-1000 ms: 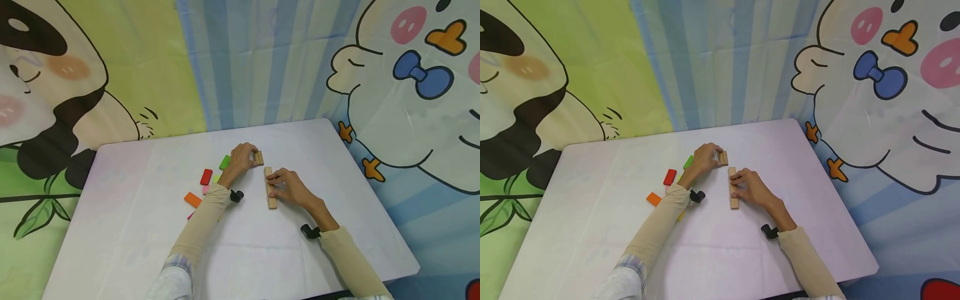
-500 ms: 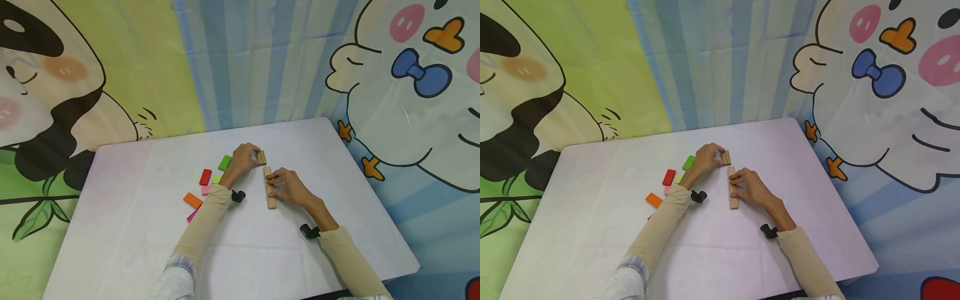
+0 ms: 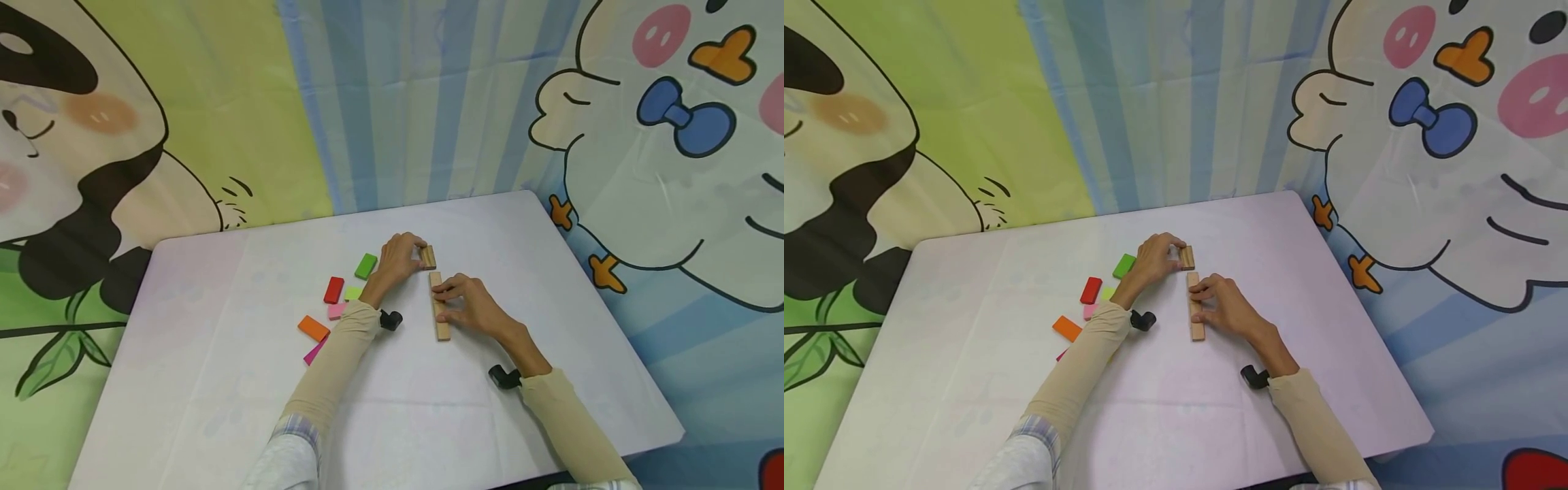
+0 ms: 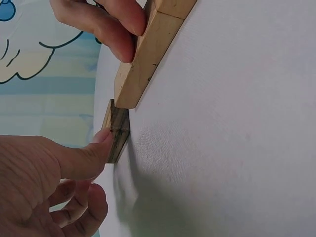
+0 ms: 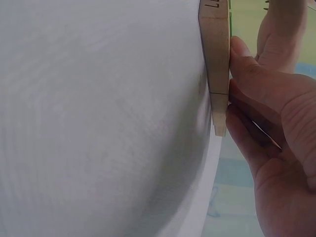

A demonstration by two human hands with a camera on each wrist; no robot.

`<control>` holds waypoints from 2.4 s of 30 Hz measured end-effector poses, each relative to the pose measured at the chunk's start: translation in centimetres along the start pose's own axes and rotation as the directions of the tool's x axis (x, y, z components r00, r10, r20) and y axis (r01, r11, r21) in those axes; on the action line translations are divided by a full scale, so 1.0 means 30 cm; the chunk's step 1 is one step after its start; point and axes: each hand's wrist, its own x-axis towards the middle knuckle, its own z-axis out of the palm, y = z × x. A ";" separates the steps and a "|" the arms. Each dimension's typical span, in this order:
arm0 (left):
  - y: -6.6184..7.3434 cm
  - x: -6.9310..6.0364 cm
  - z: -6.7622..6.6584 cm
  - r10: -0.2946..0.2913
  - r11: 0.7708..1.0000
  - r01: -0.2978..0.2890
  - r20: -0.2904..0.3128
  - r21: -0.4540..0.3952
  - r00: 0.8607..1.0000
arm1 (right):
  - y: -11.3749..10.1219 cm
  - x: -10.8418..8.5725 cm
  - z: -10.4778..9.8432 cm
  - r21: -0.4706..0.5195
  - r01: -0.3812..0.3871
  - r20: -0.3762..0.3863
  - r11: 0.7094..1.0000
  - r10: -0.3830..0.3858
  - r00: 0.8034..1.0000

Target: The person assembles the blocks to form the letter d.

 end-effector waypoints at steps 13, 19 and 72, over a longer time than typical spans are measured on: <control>0.011 -0.003 0.010 0.009 1.000 -0.009 0.008 -0.003 1.000 | 0.000 0.001 -0.002 -0.019 0.011 0.000 1.000 -0.011 1.000; 0.019 -0.008 0.008 0.001 1.000 -0.001 0.020 0.006 1.000 | -0.005 0.003 -0.005 -0.012 0.019 0.002 1.000 -0.019 1.000; 0.017 -0.015 0.018 0.023 0.999 -0.025 0.049 0.035 0.999 | 0.002 0.004 -0.001 -0.006 0.014 -0.002 1.000 -0.014 1.000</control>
